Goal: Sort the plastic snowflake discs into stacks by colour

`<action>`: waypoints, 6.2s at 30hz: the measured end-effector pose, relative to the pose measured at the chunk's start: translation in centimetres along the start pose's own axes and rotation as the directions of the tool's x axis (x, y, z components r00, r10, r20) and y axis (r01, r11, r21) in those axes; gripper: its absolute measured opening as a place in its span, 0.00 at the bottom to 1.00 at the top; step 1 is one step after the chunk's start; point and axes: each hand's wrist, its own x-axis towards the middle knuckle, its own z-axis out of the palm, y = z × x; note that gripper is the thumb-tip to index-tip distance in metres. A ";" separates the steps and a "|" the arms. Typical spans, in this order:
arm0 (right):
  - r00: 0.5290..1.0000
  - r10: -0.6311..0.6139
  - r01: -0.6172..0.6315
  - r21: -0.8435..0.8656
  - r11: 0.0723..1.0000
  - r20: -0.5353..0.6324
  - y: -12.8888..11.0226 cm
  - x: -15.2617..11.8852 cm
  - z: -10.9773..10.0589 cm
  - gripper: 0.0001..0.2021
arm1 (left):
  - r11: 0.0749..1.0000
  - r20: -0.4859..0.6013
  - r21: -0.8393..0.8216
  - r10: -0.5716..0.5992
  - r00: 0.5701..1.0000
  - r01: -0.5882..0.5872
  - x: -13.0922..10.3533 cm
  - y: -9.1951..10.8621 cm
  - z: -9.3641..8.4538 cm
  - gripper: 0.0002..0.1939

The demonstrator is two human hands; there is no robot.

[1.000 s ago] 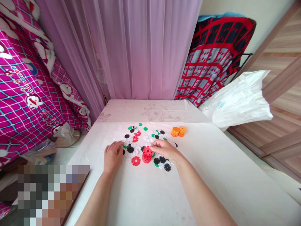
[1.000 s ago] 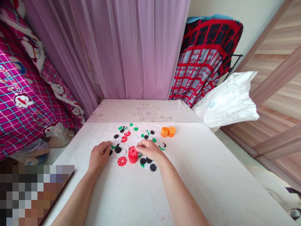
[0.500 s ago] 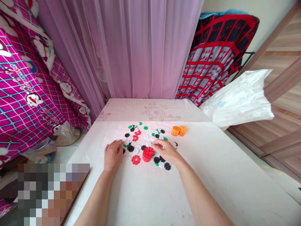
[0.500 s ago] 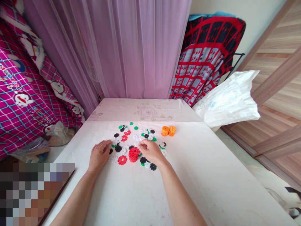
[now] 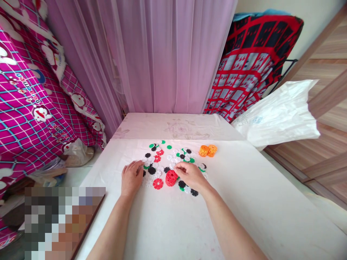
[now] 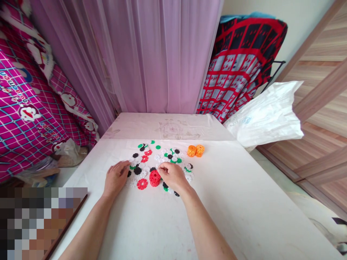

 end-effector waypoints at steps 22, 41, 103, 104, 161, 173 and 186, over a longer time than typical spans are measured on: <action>0.987 -0.028 0.123 -0.620 0.775 0.160 -2.9 12.1 3.5 0.17 | 1.000 -0.008 -0.005 -0.004 1.000 0.004 -0.2 -0.2 0.3 0.16; 0.982 -0.113 0.184 -0.642 0.744 0.150 -2.0 11.9 3.2 0.14 | 0.999 0.015 -0.029 -0.022 1.000 0.022 -0.2 0.0 0.1 0.16; 0.980 -0.100 0.166 -0.438 0.883 0.170 -1.6 11.0 3.1 0.07 | 1.000 0.008 -0.023 -0.021 1.000 0.021 -0.2 0.3 0.0 0.16; 0.985 -0.086 0.141 -0.415 0.899 0.149 -1.1 10.7 2.5 0.07 | 0.999 0.011 -0.023 -0.022 1.000 0.022 -0.2 0.3 -0.1 0.16; 0.990 -0.063 0.090 0.224 0.971 -0.124 2.3 -1.6 3.0 0.28 | 0.974 0.142 -0.125 0.207 0.968 -0.190 -5.1 5.1 1.7 0.27; 0.977 -0.210 0.171 -0.466 0.868 -0.033 -1.9 -1.6 2.7 0.28 | 0.976 0.066 -0.127 0.188 0.980 -0.179 -5.7 4.9 1.8 0.21; 0.994 -0.110 0.107 -0.521 0.847 0.024 -2.3 -0.4 0.5 0.16 | 0.970 0.056 -0.168 0.186 0.981 -0.175 -5.8 4.6 1.9 0.22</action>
